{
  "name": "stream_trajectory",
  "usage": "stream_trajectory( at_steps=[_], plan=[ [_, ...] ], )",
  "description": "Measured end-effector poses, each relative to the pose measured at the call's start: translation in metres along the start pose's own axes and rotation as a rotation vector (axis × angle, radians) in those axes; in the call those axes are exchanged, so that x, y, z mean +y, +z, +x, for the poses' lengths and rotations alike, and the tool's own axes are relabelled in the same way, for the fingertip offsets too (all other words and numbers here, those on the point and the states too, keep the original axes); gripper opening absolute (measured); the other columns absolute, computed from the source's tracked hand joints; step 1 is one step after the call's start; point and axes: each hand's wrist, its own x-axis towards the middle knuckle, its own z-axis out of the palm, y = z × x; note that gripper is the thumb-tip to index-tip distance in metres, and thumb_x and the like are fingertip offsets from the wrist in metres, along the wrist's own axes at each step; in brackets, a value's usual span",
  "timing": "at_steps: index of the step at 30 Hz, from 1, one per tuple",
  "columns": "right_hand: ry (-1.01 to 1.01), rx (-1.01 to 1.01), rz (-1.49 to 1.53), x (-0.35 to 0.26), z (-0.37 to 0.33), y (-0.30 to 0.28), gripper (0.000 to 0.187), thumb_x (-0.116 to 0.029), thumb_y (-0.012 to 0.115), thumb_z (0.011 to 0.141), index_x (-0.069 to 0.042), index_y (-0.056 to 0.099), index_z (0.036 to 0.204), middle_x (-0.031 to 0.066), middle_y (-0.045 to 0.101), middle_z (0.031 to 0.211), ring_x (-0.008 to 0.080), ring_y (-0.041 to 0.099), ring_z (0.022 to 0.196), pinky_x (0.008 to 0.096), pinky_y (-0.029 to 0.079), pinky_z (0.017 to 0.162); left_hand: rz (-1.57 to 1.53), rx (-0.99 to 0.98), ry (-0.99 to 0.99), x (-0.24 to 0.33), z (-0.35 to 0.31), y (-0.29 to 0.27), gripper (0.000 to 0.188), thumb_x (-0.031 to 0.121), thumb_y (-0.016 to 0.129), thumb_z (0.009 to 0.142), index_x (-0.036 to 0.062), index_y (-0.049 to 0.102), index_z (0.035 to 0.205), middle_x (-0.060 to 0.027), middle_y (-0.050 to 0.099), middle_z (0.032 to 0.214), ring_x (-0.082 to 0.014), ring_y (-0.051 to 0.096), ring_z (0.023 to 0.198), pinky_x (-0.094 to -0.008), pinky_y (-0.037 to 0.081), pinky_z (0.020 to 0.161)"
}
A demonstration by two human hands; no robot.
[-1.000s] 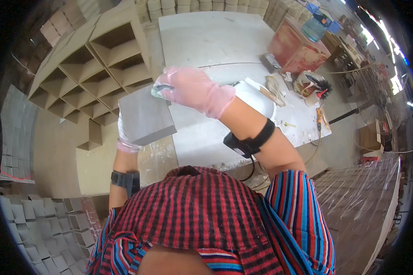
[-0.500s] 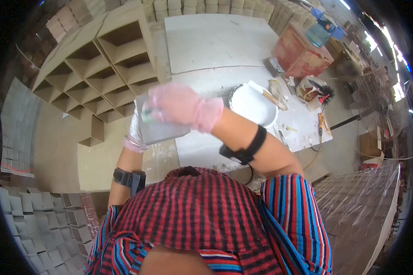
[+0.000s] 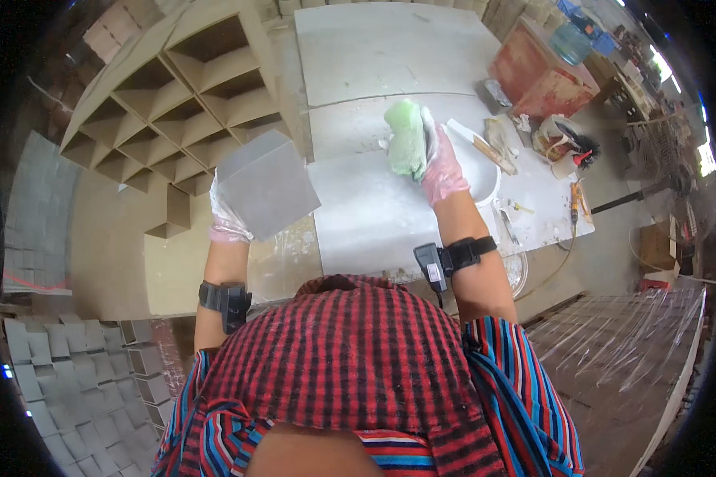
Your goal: Applying a white liquid substance, likely primer or glaze, to square wooden or ceramic blocks using a sponge.
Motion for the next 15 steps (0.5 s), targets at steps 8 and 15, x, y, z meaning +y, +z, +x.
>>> stream_trajectory(
  at_steps=[8, 15],
  plan=[
    [0.060, 0.069, -0.133, 0.001, -0.007, -0.077, 0.038, -0.025, 0.055, 0.084, -0.002, 0.049, 0.113, 0.0108, 0.057, 0.102, 0.0239, 0.058, 0.087, 0.0330, 0.049, 0.072, 0.073, 0.139, -0.043, -0.026, 0.013, 0.019, 0.044, 0.039, 0.034, 0.092, 0.0060, 0.047, 0.118, -0.0100, 0.048, 0.121, -0.0254, 0.045, 0.112, -0.0401, 0.035, 0.096],
    [-0.069, 0.223, -1.731, -0.035, -0.004, -0.105, 0.034, -0.023, 0.053, 0.081, -0.001, 0.054, 0.107, 0.0205, 0.059, 0.100, 0.0316, 0.057, 0.092, 0.0367, 0.045, 0.079, 0.363, 0.531, -0.073, -0.051, 0.023, -0.003, 0.058, 0.050, 0.035, 0.089, 0.0031, 0.044, 0.122, -0.0121, 0.049, 0.121, -0.0250, 0.042, 0.115, -0.0357, 0.032, 0.097]
  ],
)
